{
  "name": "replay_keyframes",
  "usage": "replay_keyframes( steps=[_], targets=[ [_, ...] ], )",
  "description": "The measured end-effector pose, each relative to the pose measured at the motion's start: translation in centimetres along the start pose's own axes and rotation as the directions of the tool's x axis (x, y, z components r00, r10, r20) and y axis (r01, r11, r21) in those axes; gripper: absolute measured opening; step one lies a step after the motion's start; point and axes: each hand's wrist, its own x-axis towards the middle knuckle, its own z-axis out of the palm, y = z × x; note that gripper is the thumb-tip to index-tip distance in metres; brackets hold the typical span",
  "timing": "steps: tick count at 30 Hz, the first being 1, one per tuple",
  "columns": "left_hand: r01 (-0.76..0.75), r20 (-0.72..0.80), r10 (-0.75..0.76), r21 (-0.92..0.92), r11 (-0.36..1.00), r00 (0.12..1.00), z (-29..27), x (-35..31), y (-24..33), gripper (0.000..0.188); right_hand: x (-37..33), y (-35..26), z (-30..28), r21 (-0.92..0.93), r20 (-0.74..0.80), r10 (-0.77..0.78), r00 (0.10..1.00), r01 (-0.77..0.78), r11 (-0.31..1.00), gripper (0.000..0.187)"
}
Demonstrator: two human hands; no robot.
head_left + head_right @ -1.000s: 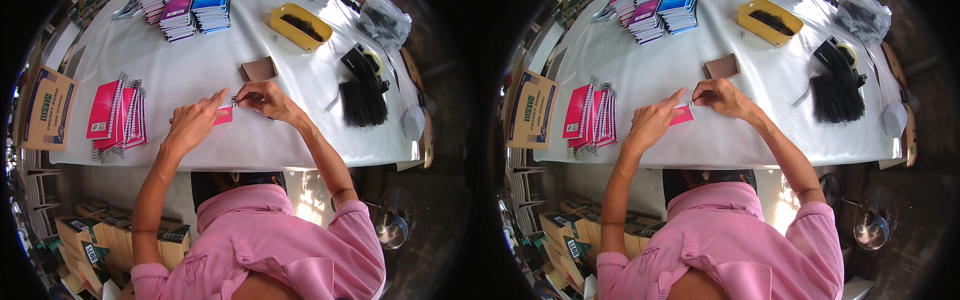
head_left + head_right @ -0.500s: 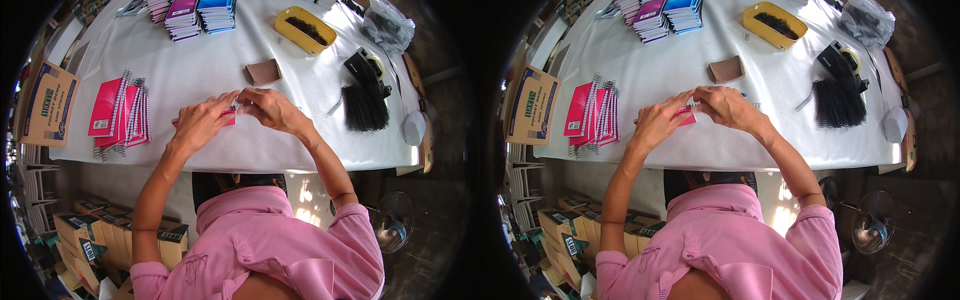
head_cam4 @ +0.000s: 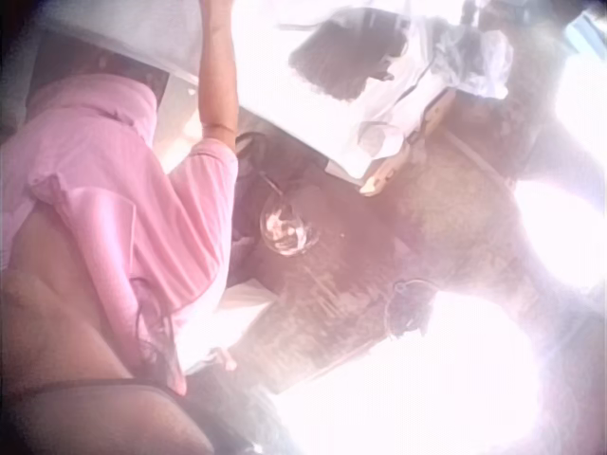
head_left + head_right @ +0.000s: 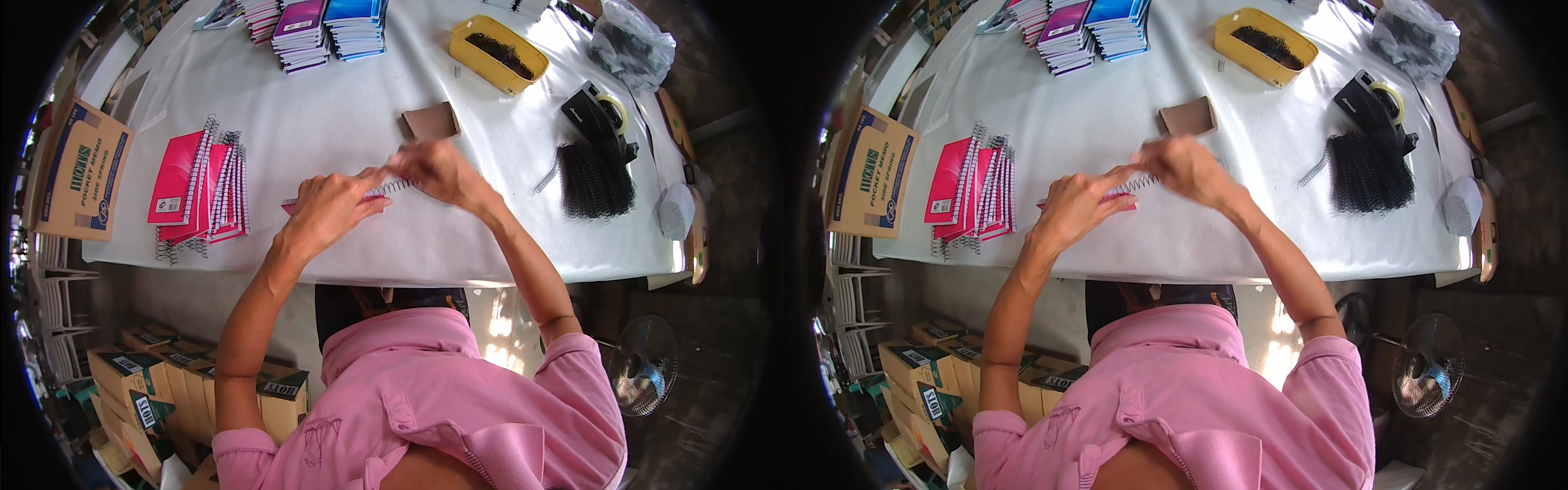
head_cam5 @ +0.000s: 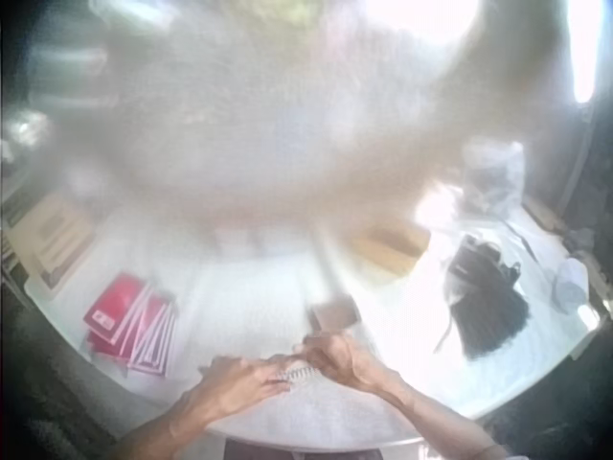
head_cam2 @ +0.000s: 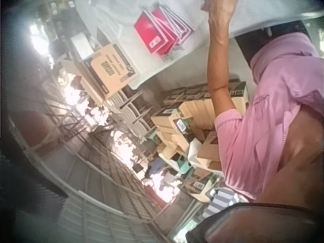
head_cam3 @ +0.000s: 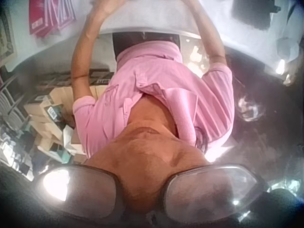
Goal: The person assembles pink spiral-bound notebooks by hand. They pick up a stack of pink notebook covers and a metal spiral wire, align the wire with the holes in the covers, and use pliers to crimp the ends of the wire to secure it. The person repeats this process for multiple notebooks, stacking the finished items on the table.
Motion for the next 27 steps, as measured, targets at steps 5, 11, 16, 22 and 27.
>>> replay_keyframes(
  steps=[5,11,16,22,27],
  targets=[
    [-0.075,-0.005,0.076,0.070,0.995,0.997,1.2,-0.3,-0.9,0.060,2.4,4.6,0.4,-0.526,-0.231,0.266,0.936,-0.350,0.775,0.043],
    [0.043,-0.166,-0.018,0.144,0.989,0.986,1.1,-1.7,-1.6,0.080,2.7,6.8,-2.9,0.080,0.069,-0.013,0.998,0.007,0.997,0.036],
    [0.131,-0.187,-0.098,0.170,0.977,0.977,1.6,-1.9,-2.5,0.087,3.2,2.8,-3.0,0.340,0.577,-0.059,0.815,-0.174,0.924,0.047],
    [0.134,-0.215,-0.089,0.206,0.969,0.972,2.0,-1.5,-2.9,0.085,3.7,4.3,-2.5,0.700,0.443,-0.252,0.860,-0.156,0.697,0.056],
    [0.140,-0.248,-0.082,0.226,0.964,0.965,1.9,-1.5,-3.4,0.084,4.3,4.4,-2.0,0.671,0.458,-0.230,0.859,-0.164,0.723,0.053]
  ],
)
